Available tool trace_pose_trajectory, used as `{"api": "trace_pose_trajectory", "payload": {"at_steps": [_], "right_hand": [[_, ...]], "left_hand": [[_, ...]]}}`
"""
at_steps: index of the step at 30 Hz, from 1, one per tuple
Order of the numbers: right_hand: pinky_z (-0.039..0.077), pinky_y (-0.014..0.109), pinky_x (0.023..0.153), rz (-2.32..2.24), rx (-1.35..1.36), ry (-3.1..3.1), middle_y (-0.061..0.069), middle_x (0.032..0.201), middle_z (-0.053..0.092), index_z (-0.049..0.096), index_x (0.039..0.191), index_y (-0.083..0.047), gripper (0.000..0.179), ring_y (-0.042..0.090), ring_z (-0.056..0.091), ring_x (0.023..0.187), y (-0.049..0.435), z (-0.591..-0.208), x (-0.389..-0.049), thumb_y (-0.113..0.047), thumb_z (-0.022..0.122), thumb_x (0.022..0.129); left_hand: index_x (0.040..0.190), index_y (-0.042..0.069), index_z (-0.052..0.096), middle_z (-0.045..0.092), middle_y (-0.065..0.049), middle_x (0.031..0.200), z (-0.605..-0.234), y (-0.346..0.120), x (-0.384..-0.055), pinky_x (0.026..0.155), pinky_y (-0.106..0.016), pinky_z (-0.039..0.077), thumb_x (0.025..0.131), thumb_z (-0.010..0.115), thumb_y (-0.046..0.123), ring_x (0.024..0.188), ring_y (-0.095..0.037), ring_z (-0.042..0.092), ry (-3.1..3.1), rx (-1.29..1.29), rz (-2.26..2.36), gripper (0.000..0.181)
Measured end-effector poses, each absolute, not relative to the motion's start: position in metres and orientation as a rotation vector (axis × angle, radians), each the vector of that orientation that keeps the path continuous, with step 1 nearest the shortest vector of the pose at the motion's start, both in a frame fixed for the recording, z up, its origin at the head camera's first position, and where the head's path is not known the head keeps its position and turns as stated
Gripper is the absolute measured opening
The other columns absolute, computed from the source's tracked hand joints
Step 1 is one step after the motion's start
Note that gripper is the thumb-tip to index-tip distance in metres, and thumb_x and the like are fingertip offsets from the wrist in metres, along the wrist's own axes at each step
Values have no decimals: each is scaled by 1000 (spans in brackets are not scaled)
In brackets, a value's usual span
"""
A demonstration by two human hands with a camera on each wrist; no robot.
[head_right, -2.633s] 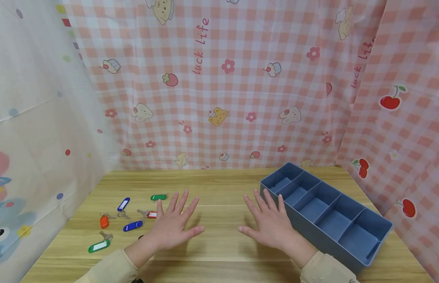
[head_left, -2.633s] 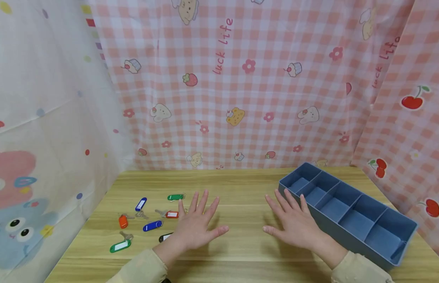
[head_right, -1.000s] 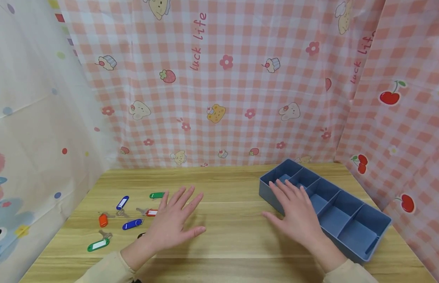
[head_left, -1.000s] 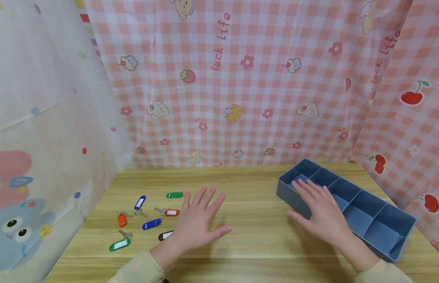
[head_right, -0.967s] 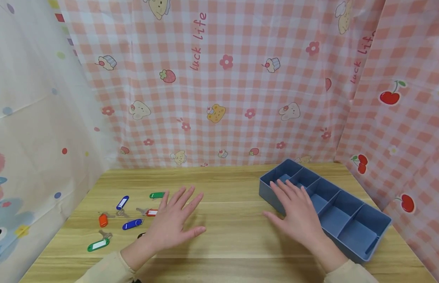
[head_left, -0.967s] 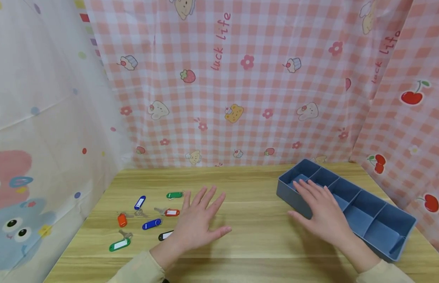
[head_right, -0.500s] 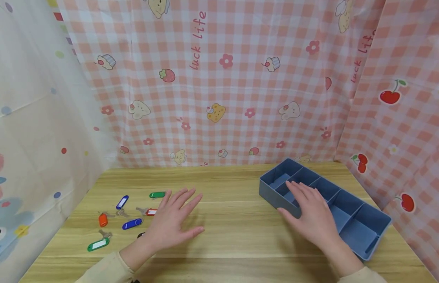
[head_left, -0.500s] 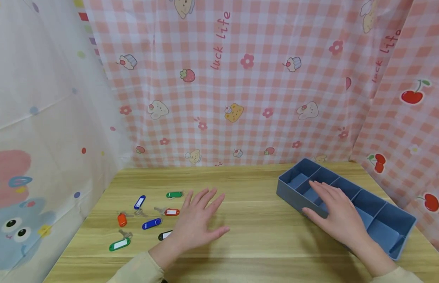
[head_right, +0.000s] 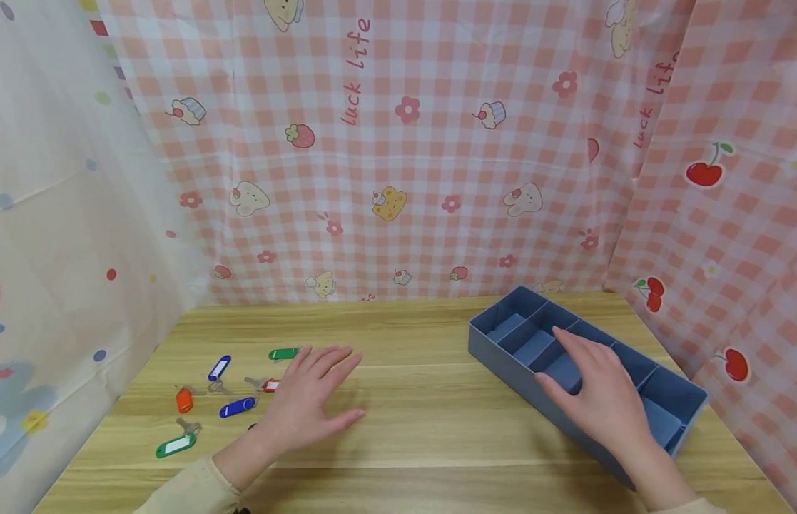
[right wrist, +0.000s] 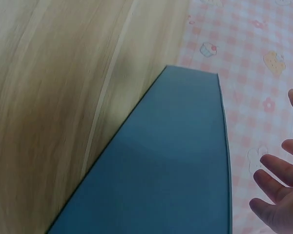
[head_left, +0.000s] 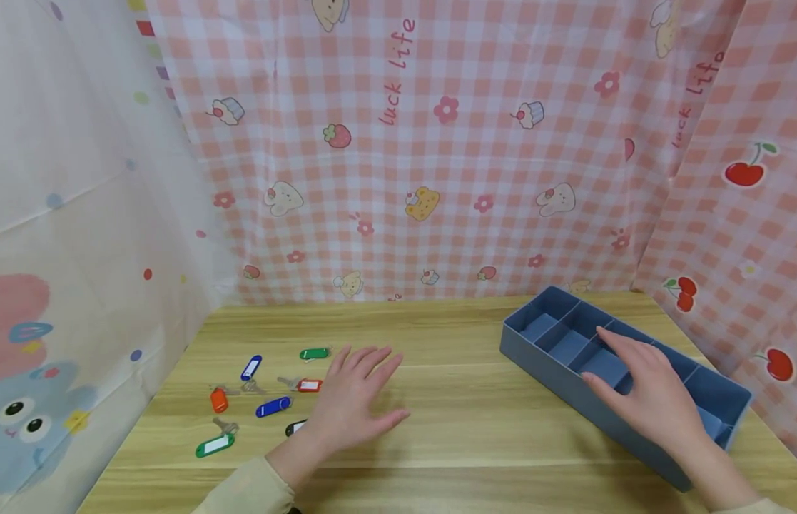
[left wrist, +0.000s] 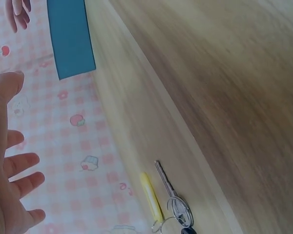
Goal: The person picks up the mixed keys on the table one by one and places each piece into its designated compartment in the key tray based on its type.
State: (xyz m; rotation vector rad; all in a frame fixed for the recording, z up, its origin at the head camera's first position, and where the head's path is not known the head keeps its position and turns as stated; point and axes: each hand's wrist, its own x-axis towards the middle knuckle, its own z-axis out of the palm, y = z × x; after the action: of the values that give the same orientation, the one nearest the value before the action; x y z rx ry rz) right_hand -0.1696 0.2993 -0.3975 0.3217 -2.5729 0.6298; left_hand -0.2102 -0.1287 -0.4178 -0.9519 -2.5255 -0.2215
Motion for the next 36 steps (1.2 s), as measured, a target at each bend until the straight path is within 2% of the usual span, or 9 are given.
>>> {"api": "trace_pose_trajectory", "payload": {"at_steps": [6, 11, 17, 25, 33, 36], "right_hand": [[31, 73, 92, 657, 243, -2599, 33, 133, 52, 46, 144, 1, 76, 55, 42, 119, 313, -394, -164, -33, 80, 84], [33, 72, 90, 681, 224, -2556, 35, 129, 53, 47, 142, 3, 75, 55, 46, 114, 324, -395, -160, -27, 82, 83], [30, 72, 94, 679, 177, -2542, 37, 129, 52, 48, 141, 4, 73, 55, 45, 114, 335, -396, -155, -24, 82, 82], [30, 74, 88, 662, 80, -2553, 38, 129, 51, 44, 142, 6, 72, 59, 41, 112, 347, -400, -150, -24, 78, 86], [26, 74, 97, 701, 80, -2509, 40, 125, 51, 43, 142, 9, 71, 58, 44, 111, 361, -402, -148, -20, 78, 87], [26, 73, 96, 701, 71, -2490, 40, 124, 52, 43, 142, 9, 71, 58, 43, 111, 365, -401, -147, -18, 78, 86]], "left_hand": [[142, 16, 54, 57, -8, 138, -420, -132, -213, 110, -60, 26, 83, 69, 59, 126, -30, 50, -2494, -956, -258, 75], [139, 14, 57, 60, -8, 133, -422, -136, -215, 108, -61, 28, 80, 74, 55, 123, -29, 53, -2463, -944, -282, 73], [136, 13, 60, 62, -7, 130, -423, -142, -217, 108, -61, 30, 77, 78, 54, 120, -28, 54, -2442, -936, -284, 73], [136, 14, 61, 64, -7, 128, -424, -150, -218, 106, -62, 32, 77, 79, 52, 118, -27, 56, -2442, -923, -288, 72], [136, 14, 61, 64, -6, 127, -427, -161, -220, 106, -60, 33, 77, 78, 54, 117, -27, 57, -2453, -898, -271, 73], [135, 14, 61, 64, -6, 126, -427, -164, -221, 106, -58, 33, 77, 78, 53, 116, -27, 57, -2450, -888, -262, 72]]}}
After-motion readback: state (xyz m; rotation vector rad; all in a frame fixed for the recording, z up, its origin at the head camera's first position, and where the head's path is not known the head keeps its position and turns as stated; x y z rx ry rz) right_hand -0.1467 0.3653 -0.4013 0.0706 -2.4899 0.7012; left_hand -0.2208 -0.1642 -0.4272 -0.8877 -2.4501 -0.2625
